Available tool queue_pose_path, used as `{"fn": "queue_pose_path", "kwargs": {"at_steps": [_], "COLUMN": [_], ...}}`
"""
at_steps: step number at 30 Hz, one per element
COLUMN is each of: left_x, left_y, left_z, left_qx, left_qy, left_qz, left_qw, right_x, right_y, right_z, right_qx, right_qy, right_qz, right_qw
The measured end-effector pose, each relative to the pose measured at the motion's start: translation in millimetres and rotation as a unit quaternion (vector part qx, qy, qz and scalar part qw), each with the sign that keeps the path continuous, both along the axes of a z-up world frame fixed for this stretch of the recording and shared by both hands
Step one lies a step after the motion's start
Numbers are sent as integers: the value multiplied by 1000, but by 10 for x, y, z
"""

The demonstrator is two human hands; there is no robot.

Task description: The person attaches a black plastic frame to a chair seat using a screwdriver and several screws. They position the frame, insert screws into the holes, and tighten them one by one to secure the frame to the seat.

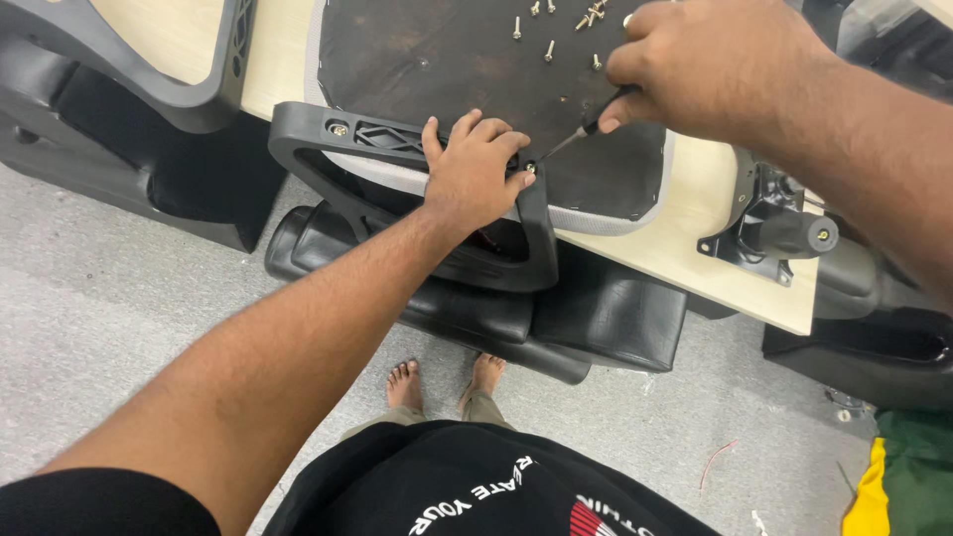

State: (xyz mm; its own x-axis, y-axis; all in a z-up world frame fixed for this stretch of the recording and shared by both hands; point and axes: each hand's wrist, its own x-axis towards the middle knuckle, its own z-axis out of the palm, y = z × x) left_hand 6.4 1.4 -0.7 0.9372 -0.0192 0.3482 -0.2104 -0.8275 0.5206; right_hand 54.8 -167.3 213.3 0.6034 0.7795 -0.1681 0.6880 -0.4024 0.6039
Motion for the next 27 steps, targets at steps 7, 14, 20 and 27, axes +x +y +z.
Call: {"fn": "queue_pose_path", "kwargs": {"at_steps": [7,14,20,27], "left_x": [27,84,101,96], "left_y": [-18,-31,-85,-84], "left_z": [48,166,60,-105], "left_qx": [-43,-41,-51,-56], "left_qy": [67,115,58,-22], "left_qz": [0,11,43,44], "left_qw": [997,992,996,997], "right_x": [-148,-145,-132,-118], "right_y": [266,361,503,740], "right_z": [117,188,230,247], "right_qx": [-240,-308,-290,-274], "right_qy": [5,-1,50,95], "right_qz": [-27,102,55,-78], "right_qw": [970,946,954,954]}}
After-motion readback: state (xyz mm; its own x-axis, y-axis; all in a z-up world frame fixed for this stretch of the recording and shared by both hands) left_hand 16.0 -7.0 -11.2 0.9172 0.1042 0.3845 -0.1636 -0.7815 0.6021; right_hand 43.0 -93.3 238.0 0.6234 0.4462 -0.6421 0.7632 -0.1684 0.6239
